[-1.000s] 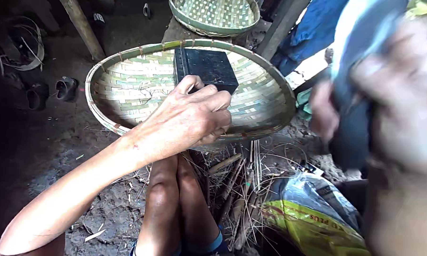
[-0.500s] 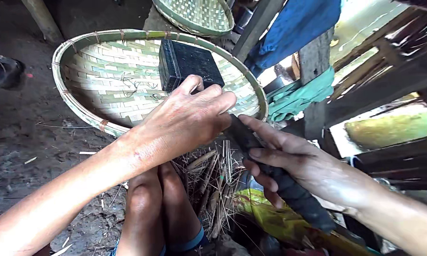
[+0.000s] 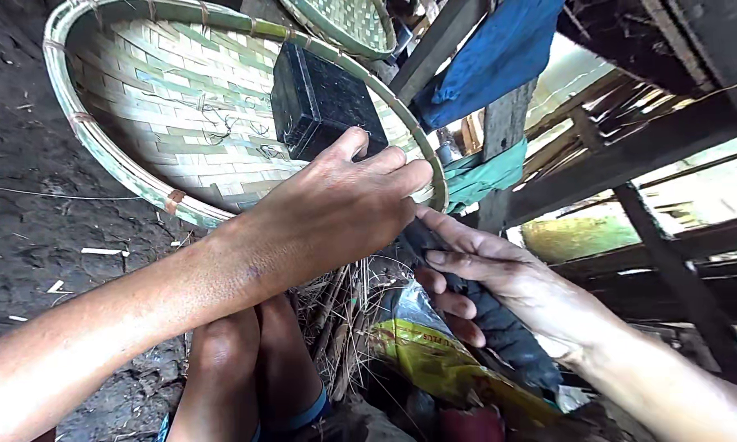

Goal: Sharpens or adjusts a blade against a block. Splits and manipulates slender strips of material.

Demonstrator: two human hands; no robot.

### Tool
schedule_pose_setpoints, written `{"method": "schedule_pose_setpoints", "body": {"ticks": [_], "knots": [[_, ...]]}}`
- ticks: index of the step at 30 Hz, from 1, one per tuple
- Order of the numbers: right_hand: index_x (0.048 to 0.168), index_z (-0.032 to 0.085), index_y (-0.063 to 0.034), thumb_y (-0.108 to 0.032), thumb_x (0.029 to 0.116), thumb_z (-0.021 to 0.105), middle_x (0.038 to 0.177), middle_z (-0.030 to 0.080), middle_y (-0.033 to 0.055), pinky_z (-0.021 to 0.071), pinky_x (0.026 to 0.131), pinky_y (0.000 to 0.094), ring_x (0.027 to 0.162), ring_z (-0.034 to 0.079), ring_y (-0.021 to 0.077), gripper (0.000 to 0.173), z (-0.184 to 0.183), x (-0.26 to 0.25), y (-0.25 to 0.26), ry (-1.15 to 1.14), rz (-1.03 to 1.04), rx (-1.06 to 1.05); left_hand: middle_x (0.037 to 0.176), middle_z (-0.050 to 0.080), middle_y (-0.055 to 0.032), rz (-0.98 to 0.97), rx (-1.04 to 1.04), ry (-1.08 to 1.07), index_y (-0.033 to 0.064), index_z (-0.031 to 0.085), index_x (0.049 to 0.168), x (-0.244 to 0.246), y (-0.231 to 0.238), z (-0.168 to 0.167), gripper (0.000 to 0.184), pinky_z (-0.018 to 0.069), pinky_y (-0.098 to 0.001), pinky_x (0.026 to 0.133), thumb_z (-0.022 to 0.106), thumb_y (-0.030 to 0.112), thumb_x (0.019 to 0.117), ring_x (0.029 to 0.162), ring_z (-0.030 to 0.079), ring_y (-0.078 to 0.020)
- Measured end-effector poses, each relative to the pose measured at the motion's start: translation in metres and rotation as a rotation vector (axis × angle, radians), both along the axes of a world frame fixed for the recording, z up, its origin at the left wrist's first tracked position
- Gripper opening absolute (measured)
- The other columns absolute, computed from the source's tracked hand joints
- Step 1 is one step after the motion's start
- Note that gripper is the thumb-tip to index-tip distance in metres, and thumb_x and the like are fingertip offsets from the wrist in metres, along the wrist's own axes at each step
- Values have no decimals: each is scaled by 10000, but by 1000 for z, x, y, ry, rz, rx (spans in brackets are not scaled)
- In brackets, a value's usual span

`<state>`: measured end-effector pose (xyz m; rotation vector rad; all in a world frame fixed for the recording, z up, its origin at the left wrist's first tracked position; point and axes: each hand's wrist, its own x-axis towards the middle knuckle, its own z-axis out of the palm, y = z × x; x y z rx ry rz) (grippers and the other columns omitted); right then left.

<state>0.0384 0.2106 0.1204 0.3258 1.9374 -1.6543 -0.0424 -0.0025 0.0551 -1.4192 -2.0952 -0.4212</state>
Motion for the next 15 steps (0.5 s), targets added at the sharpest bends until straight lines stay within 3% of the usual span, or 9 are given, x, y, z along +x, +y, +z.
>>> {"method": "schedule_pose_setpoints", "body": {"ticks": [4,12,15], "knots": [[1442,406,-218,-100,1097,272,737,552,21,517,384,196,457,561,53,388,-8,-8,-16,30,-15,-11,846,522,-84,-10,9,-14,75,601,817,0,1,-2,248,372,-431,791,470,37,1024,807,542,-254],[1602,205,-335,-91,1074,321,746,578,21,562,400,237,468,606,81,593,-9,11,-7,99,76,56,853,527,-91,-4,-1,-4,71,600,824,0,0,-2,230,375,-429,777,478,32,1015,809,546,-262],[1609,178,-313,-62,1074,293,743,578,19,555,396,228,470,607,79,602,-7,16,-13,90,40,27,910,553,-99,-13,-18,-32,70,603,842,1,-1,-2,219,375,-427,794,477,15,1013,854,555,-257]]}}
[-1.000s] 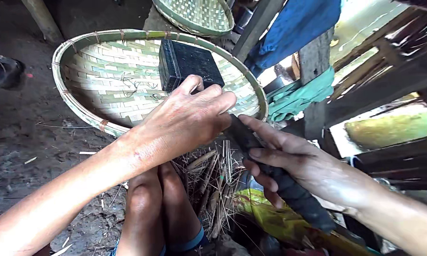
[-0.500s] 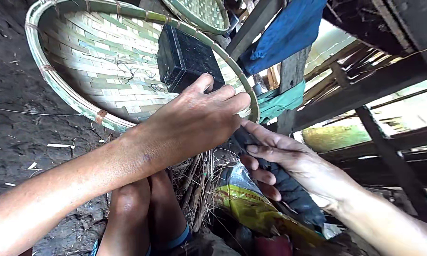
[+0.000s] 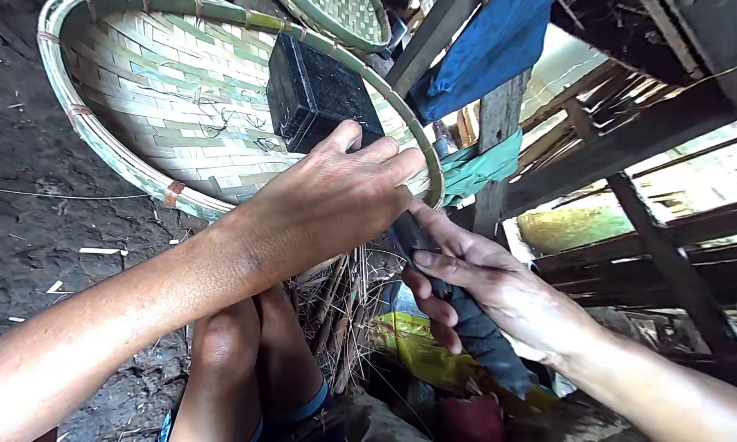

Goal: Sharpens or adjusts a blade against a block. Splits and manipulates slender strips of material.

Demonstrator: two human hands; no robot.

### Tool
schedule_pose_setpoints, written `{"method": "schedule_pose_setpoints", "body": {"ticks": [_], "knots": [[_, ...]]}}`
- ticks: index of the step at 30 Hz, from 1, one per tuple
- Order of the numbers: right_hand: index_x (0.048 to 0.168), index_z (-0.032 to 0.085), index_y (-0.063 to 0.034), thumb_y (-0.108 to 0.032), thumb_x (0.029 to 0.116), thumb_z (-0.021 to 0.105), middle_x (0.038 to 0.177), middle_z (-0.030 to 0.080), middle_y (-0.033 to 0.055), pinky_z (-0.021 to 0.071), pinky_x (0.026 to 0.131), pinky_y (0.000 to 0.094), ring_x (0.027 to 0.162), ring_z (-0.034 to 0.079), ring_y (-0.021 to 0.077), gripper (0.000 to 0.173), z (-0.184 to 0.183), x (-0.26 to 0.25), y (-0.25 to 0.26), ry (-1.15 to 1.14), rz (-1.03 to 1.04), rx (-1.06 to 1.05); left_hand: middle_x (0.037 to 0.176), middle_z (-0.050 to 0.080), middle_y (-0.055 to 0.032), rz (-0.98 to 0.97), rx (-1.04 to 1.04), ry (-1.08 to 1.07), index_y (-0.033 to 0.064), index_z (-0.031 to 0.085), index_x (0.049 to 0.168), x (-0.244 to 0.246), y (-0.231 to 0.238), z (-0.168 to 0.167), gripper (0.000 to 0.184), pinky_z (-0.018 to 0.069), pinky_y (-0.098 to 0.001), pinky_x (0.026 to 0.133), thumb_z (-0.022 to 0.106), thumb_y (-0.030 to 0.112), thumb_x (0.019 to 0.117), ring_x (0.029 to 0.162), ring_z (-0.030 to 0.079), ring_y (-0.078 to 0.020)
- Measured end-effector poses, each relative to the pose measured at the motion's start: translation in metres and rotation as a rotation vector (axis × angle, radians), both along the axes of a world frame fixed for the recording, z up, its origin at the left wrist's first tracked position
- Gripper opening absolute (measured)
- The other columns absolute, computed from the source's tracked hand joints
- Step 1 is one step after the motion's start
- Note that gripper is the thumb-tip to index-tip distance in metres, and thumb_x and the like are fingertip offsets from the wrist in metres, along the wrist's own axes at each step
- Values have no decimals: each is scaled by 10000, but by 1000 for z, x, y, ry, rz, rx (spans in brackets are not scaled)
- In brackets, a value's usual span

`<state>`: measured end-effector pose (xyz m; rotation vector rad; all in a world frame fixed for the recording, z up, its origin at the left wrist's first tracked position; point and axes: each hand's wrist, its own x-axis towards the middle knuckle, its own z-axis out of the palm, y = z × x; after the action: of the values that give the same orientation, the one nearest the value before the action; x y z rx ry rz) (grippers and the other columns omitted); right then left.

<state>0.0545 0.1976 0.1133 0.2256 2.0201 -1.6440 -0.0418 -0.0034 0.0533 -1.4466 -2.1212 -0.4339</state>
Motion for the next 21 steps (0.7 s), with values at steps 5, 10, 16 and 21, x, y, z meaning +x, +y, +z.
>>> {"method": "schedule_pose_setpoints", "body": {"ticks": [5,10,16,21], "knots": [[1586,224,-273,-69,1084,274,736,557,24,552,391,234,460,591,76,544,-1,-2,-5,-16,-51,-64,940,580,-113,-14,23,-46,66,615,844,-4,0,-2,218,399,-429,816,488,47,1020,871,577,-264],[1563,265,-214,-50,1094,313,747,560,21,557,411,242,492,600,79,499,4,-9,-11,-61,-65,-3,928,579,-139,-39,-12,-109,50,662,900,-6,-3,0,185,421,-465,829,537,121,1016,892,592,-312],[1406,411,-154,-99,1104,367,797,592,29,564,480,227,560,615,78,310,-14,-30,-27,-4,-81,-165,940,583,-148,-24,19,-136,40,692,935,-6,-6,2,179,424,-481,885,564,141,1009,912,601,-317],[1563,266,-214,-67,1108,331,787,550,47,573,463,255,539,606,103,482,-7,-20,-27,-8,-47,-76,948,576,-127,-23,6,-218,51,705,965,-8,-8,3,179,426,-444,844,565,154,1009,920,586,-292]]}}
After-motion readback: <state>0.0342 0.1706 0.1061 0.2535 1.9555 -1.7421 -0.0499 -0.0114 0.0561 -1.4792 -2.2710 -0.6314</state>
